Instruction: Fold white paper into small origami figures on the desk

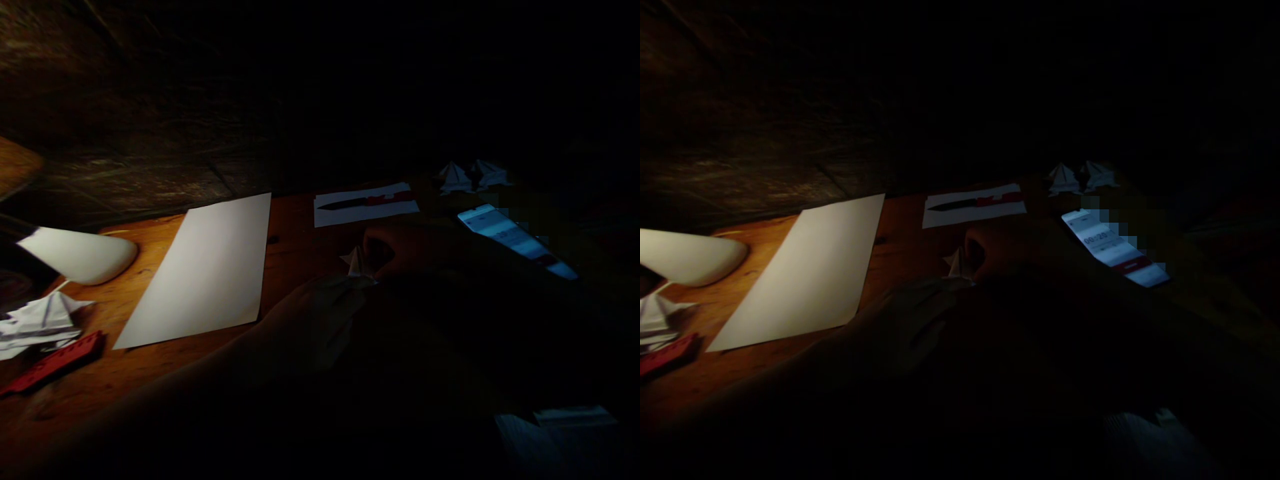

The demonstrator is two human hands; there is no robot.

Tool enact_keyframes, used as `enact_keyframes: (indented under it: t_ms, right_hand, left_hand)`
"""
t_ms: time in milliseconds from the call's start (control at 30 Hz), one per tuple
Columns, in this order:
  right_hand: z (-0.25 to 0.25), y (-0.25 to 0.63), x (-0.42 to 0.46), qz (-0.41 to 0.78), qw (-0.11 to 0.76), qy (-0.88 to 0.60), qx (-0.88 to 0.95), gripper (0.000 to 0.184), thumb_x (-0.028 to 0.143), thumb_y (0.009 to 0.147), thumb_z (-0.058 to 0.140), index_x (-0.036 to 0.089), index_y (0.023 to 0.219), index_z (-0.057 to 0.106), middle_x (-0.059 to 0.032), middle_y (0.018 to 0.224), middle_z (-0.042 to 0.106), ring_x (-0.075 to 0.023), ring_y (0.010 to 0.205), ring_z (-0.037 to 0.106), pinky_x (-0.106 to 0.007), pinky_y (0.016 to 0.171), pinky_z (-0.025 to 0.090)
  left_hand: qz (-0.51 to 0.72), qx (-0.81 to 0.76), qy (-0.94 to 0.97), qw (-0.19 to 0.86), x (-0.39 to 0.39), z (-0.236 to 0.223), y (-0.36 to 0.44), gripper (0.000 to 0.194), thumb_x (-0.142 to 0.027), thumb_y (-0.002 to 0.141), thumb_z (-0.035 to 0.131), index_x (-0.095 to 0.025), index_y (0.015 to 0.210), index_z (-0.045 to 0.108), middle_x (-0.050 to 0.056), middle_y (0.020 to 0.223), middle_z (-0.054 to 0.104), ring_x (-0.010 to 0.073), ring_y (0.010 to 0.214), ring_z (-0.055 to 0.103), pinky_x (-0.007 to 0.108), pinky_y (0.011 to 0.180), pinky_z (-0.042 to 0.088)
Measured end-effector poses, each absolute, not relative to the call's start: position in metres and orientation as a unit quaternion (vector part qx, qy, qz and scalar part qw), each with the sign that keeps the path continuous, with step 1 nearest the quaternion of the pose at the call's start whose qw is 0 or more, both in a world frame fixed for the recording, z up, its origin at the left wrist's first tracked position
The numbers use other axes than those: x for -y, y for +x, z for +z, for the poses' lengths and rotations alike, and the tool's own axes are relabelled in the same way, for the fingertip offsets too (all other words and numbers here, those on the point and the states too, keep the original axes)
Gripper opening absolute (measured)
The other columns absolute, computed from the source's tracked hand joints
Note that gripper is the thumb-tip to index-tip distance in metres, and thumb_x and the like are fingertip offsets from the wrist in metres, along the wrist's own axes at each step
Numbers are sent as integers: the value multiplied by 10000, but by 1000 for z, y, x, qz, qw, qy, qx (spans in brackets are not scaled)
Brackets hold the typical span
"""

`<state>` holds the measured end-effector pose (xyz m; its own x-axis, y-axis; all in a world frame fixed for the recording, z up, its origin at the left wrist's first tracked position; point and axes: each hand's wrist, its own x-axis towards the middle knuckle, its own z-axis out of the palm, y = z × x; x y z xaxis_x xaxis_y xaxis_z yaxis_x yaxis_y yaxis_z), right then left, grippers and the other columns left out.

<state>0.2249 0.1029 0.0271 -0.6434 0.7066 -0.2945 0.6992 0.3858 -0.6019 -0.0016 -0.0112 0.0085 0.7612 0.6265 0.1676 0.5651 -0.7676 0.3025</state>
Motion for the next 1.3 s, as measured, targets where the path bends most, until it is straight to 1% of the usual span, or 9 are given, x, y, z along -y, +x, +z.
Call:
enact_keyframes:
  t_ms: [233, 367, 600, 767, 867, 967, 1067, 1167, 1300]
  right_hand:
    - [23, 228, -100, 351, 33, -421, 836, 372, 252, 648, 810, 215, 977, 643, -48, 1008, 721, -219, 854, 628, -295, 704, 452]
    - [25, 228, -98, 352, 34, -406, 842, 353, 232, 657, 804, 204, 950, 610, -50, 1020, 701, -203, 851, 611, -287, 706, 457]
    - [27, 229, -92, 384, 57, -397, 831, 292, 340, 783, 761, 193, 982, 606, -72, 1036, 688, -201, 880, 608, -299, 749, 467]
    - [15, 232, -95, 384, 81, -378, 838, 294, 330, 752, 768, 201, 966, 613, -60, 1046, 685, -203, 894, 600, -302, 751, 454]
    - [10, 232, -95, 388, 94, -381, 834, 274, 325, 751, 746, 199, 948, 602, -56, 1026, 671, -194, 863, 586, -298, 723, 440]
    - [10, 231, -93, 391, 95, -387, 830, 276, 332, 748, 738, 200, 943, 593, -51, 993, 656, -193, 845, 576, -298, 713, 436]
    - [11, 230, -90, 383, 90, -403, 827, 258, 323, 756, 730, 203, 936, 590, -44, 980, 650, -183, 819, 561, -294, 699, 427]
    - [10, 229, -87, 377, 96, -412, 824, 234, 323, 774, 719, 204, 925, 585, -50, 995, 651, -187, 825, 565, -298, 688, 427]
    - [7, 229, -85, 374, 101, -420, 821, 244, 342, 780, 734, 214, 930, 591, -56, 1017, 661, -198, 837, 578, -303, 675, 428]
  left_hand:
    - [120, -330, 927, 132, 10, 10, -3, 638, -113, 907, 565, -182, 1529, 442, 103, 1445, 604, 265, 1265, 609, 420, 1053, 576]
    - [124, -318, 931, 125, 10, 12, -3, 635, -109, 919, 542, -153, 1541, 419, 127, 1393, 625, 269, 1250, 601, 431, 1042, 566]
    - [126, -319, 930, 130, 7, 14, -4, 528, -106, 916, 541, -162, 1440, 513, 110, 1267, 678, 277, 1177, 605, 438, 990, 551]
    - [146, -300, 937, 104, 10, 13, -7, 364, -115, 954, 532, -145, 1314, 574, 134, 1387, 608, 278, 1175, 593, 432, 1002, 536]
    - [160, -302, 934, 103, 8, 10, -10, 291, -97, 963, 536, -137, 1244, 598, 129, 1330, 625, 271, 1184, 593, 410, 1000, 532]
    - [180, -281, 938, 89, 2, 5, -12, 246, -70, 964, 532, -132, 1187, 616, 109, 1254, 675, 235, 1056, 618, 371, 915, 548]
    - [218, -262, 937, 78, -2, -1, -16, 274, -41, 945, 531, -132, 1189, 613, 112, 1252, 680, 229, 1075, 618, 366, 926, 546]
    - [237, -266, 932, 73, -6, -3, -22, 364, -27, 923, 527, -134, 1266, 591, 112, 1229, 675, 230, 1136, 613, 365, 962, 539]
    - [184, -291, 938, 26, -7, -1, -28, 435, -93, 954, 511, -180, 1377, 558, 96, 1327, 669, 258, 1172, 610, 412, 933, 516]
